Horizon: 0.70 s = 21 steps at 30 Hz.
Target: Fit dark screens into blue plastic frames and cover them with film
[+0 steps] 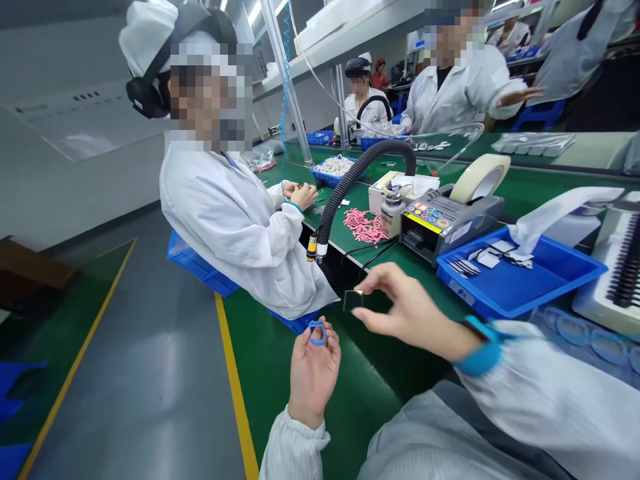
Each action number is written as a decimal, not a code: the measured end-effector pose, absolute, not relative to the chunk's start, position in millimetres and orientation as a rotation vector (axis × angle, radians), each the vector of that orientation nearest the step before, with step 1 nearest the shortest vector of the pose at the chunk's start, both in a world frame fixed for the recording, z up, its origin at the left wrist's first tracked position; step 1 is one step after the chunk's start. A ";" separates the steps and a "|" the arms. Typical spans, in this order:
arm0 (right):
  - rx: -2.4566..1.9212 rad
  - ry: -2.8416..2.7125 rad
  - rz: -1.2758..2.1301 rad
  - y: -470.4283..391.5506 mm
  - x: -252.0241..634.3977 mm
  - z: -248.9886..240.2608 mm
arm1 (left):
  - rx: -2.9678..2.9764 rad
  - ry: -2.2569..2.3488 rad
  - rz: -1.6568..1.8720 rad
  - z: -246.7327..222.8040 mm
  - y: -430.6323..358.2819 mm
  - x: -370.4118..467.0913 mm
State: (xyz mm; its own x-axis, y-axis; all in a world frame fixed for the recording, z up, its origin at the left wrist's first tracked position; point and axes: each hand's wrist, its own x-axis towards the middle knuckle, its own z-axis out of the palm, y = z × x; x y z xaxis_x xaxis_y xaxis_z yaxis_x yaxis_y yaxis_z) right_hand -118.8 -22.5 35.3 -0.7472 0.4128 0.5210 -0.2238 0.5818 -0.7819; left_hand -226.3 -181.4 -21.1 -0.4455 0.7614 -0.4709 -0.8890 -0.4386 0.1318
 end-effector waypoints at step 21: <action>-0.337 -2.230 1.176 -5.8 -291.0 -74.8 | -0.549 0.561 2.173 -57.7 -239.6 -255.8</action>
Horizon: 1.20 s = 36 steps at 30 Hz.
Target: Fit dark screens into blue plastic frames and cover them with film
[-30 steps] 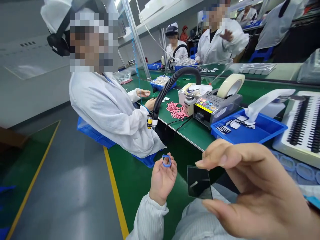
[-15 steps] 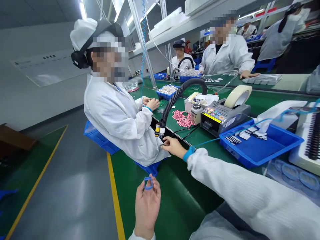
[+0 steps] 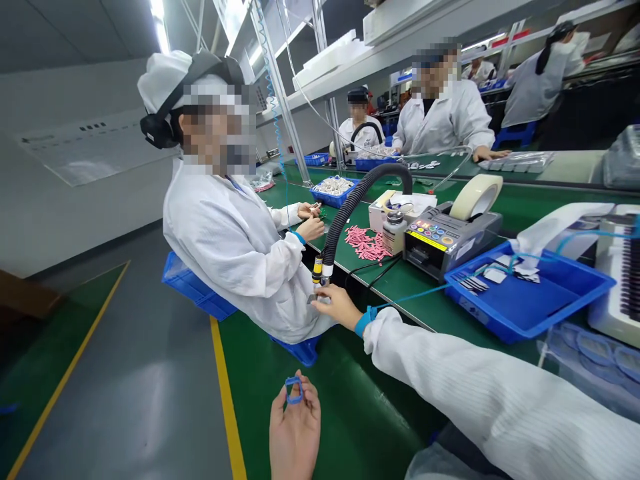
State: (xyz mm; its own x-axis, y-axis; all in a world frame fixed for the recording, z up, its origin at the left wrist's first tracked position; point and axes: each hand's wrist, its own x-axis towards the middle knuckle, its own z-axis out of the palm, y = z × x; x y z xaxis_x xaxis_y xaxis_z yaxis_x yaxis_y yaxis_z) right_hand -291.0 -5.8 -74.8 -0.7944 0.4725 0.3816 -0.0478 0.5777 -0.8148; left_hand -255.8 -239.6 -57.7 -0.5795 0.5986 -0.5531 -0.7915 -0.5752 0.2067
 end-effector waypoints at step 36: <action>0.183 -2.547 0.782 -13.0 -59.9 66.9 | 0.375 0.587 1.707 6.1 -155.7 -185.2</action>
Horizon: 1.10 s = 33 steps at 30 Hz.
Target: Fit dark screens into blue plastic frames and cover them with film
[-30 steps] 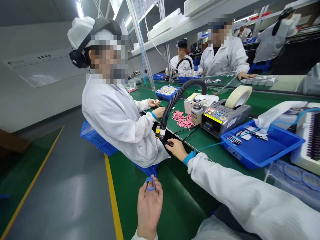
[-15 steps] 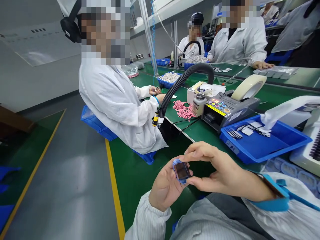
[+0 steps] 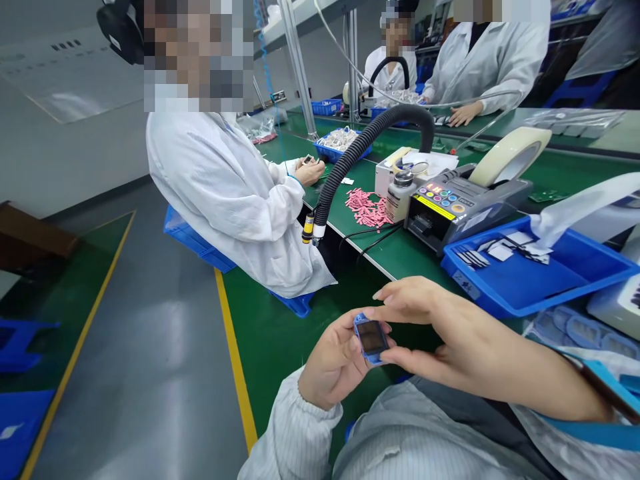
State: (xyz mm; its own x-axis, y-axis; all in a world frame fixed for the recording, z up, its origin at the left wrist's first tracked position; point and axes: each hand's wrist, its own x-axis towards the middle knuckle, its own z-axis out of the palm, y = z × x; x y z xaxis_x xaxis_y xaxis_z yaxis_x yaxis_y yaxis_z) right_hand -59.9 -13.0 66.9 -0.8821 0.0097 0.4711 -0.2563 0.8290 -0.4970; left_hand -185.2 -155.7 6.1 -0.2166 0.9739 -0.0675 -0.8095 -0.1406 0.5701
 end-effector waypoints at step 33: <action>-0.189 -2.349 0.797 -2.8 18.8 75.6 | 0.329 0.296 1.460 -1.4 -96.0 -137.1</action>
State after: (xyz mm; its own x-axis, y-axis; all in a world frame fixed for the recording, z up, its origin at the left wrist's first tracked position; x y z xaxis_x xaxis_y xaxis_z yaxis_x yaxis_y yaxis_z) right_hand 18.8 -2.8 75.6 -0.7831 0.3236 0.5311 -0.0664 0.8056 -0.5888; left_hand -137.1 -96.0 -1.4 0.0894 0.9960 0.0035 -0.9162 0.0809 0.3926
